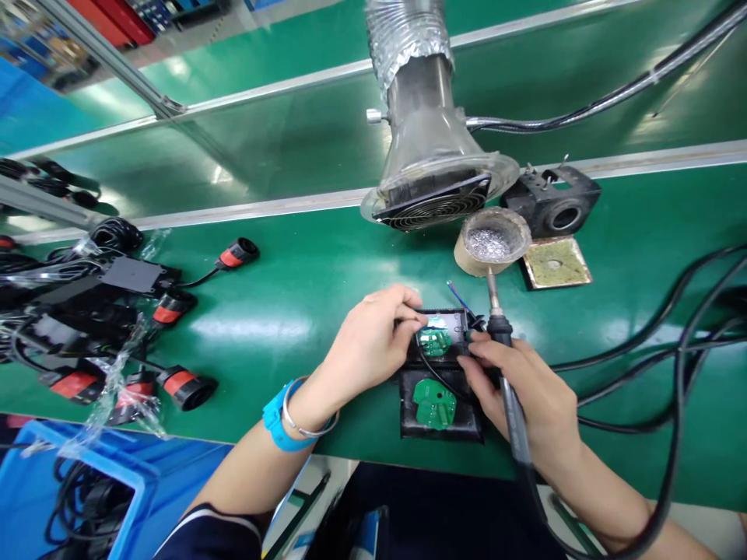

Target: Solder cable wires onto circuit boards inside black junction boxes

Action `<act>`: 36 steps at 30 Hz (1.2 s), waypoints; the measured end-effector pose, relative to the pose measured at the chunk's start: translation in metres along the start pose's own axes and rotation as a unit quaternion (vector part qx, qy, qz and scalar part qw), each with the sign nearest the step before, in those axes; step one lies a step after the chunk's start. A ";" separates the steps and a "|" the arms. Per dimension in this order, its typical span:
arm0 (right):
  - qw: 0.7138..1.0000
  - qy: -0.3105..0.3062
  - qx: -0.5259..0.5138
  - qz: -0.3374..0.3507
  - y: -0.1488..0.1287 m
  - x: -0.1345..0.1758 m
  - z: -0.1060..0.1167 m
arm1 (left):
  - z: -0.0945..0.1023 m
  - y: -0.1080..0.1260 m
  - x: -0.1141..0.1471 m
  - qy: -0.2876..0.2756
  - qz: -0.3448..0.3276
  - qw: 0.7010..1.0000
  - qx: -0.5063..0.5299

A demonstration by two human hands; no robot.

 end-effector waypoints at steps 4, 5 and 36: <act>1.000 -0.004 -0.013 0.000 -0.001 0.000 0.000 | -0.010 0.005 0.006 0.062 -0.029 0.997 0.020; 1.000 -0.006 -0.016 -0.002 -0.001 0.001 -0.001 | -0.014 0.006 0.007 0.063 -0.059 0.996 -0.003; 0.997 -0.033 -0.024 -0.070 -0.003 0.004 -0.002 | -0.013 -0.009 -0.025 -0.198 -0.148 0.958 -0.143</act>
Point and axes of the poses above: each hand's wrist, its own x-axis away from the middle knuckle, its own z-axis out of the back of the hand, y = z × x, the point moved 1 cm from there along -x, towards the middle knuckle, and after that the axes turned 9 degrees about x, right-handed, at the moved point
